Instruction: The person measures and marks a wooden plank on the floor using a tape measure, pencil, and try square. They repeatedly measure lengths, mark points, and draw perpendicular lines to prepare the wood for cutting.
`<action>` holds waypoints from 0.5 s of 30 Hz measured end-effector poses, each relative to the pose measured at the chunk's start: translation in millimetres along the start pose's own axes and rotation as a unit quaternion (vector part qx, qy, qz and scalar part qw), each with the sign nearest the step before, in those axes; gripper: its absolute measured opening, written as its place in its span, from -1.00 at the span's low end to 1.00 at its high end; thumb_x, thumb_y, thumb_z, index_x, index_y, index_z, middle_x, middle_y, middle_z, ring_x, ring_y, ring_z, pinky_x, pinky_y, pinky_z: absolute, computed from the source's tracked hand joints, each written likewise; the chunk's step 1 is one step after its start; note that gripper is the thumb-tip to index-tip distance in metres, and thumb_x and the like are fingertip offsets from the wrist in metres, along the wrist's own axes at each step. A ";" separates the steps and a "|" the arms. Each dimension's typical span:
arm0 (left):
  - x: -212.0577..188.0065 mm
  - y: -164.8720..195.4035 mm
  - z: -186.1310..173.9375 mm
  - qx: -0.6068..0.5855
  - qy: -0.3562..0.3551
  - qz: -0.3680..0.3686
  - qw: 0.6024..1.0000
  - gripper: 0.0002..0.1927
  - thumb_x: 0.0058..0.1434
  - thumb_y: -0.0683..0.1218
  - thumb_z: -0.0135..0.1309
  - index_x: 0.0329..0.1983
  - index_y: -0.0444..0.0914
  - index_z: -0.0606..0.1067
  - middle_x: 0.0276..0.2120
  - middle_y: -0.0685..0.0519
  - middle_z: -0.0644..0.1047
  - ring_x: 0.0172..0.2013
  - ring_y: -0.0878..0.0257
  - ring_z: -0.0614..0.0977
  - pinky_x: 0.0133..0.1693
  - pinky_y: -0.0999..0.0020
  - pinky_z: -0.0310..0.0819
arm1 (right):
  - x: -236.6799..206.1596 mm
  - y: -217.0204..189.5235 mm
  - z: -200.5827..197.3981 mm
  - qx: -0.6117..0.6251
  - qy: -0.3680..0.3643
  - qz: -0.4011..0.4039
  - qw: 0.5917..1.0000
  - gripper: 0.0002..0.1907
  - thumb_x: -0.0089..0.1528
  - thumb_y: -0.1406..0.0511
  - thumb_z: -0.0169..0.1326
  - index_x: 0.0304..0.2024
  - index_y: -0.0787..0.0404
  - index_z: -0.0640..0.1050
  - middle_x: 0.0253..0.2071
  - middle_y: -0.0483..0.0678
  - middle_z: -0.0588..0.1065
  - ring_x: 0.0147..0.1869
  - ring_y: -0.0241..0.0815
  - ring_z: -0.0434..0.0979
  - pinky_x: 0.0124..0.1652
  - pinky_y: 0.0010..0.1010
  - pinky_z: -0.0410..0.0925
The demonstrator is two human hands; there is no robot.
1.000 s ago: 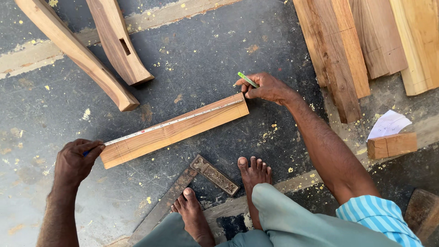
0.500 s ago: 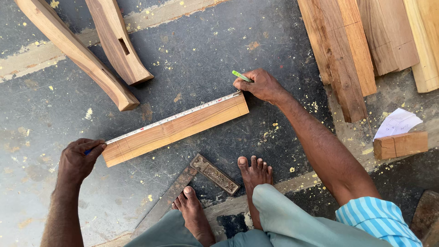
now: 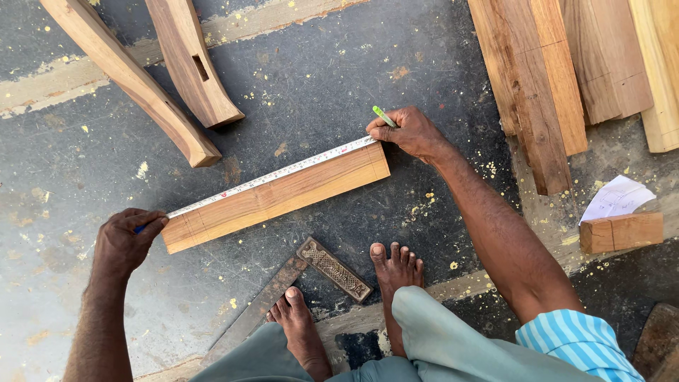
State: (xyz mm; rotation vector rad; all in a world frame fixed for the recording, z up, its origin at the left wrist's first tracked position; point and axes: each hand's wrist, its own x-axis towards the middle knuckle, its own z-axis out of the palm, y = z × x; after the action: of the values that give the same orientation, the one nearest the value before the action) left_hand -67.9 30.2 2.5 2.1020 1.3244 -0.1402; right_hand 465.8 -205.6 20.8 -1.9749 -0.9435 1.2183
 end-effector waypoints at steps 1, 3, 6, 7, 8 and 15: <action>0.0 0.3 -0.2 0.004 0.003 0.004 1.000 -0.73 0.29 0.07 0.23 -0.04 -0.13 0.71 -0.10 0.02 0.67 -0.05 0.13 0.66 -0.03 0.16 0.59 | 1.4 0.9 0.7 -0.008 -0.002 0.000 1.000 -0.71 0.22 0.13 0.27 -0.11 0.15 0.70 -0.17 -0.09 0.67 -0.04 -0.28 0.63 0.03 -0.31 0.46; -0.1 2.4 -0.7 0.013 0.007 0.017 1.000 -0.73 0.29 0.07 0.23 -0.05 -0.13 0.71 -0.10 0.03 0.67 -0.04 0.13 0.66 -0.01 0.16 0.58 | 3.3 2.4 1.6 -0.025 -0.006 0.002 1.000 -0.72 0.22 0.14 0.27 -0.11 0.15 0.71 -0.18 -0.10 0.67 -0.06 -0.29 0.62 0.02 -0.31 0.46; 0.0 6.9 -2.4 0.015 0.012 0.024 1.000 -0.73 0.29 0.07 0.23 -0.06 -0.12 0.71 -0.10 0.03 0.68 -0.04 0.12 0.66 0.01 0.15 0.58 | 3.5 2.4 1.0 -0.032 -0.006 0.012 0.999 -0.74 0.24 0.15 0.24 -0.11 0.13 0.71 -0.19 -0.10 0.67 -0.06 -0.28 0.62 0.00 -0.30 0.45; 0.0 7.7 -2.7 0.015 0.012 0.024 1.000 -0.73 0.30 0.08 0.23 -0.06 -0.12 0.72 -0.10 0.03 0.68 -0.04 0.12 0.67 0.02 0.15 0.58 | 3.3 1.7 0.5 -0.031 -0.008 0.018 0.999 -0.74 0.24 0.15 0.24 -0.11 0.13 0.71 -0.19 -0.09 0.67 -0.06 -0.28 0.62 0.01 -0.30 0.45; -0.1 7.7 -3.1 0.015 0.006 0.016 1.000 -0.73 0.30 0.08 0.23 -0.06 -0.12 0.71 -0.10 0.03 0.67 -0.04 0.12 0.66 0.01 0.14 0.58 | 2.9 0.8 0.1 -0.031 -0.009 0.023 0.999 -0.74 0.24 0.16 0.25 -0.10 0.13 0.71 -0.18 -0.09 0.67 -0.05 -0.29 0.62 0.01 -0.30 0.45; 1.9 -6.5 -0.7 0.020 0.036 0.104 0.994 -0.75 0.35 0.03 0.19 -0.03 -0.17 0.69 -0.08 -0.06 0.66 -0.02 0.02 0.65 0.06 0.16 0.53 | 4.2 -0.3 3.7 0.031 -0.022 0.015 0.999 -0.74 0.24 0.23 0.26 -0.09 0.23 0.69 -0.15 -0.05 0.67 -0.05 -0.25 0.63 0.03 -0.33 0.44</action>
State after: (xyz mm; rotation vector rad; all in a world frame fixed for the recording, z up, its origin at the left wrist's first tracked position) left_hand -72.6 34.0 -0.7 2.2822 1.1421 -0.0023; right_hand 463.7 -201.4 17.7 -1.9284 -0.8901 1.2963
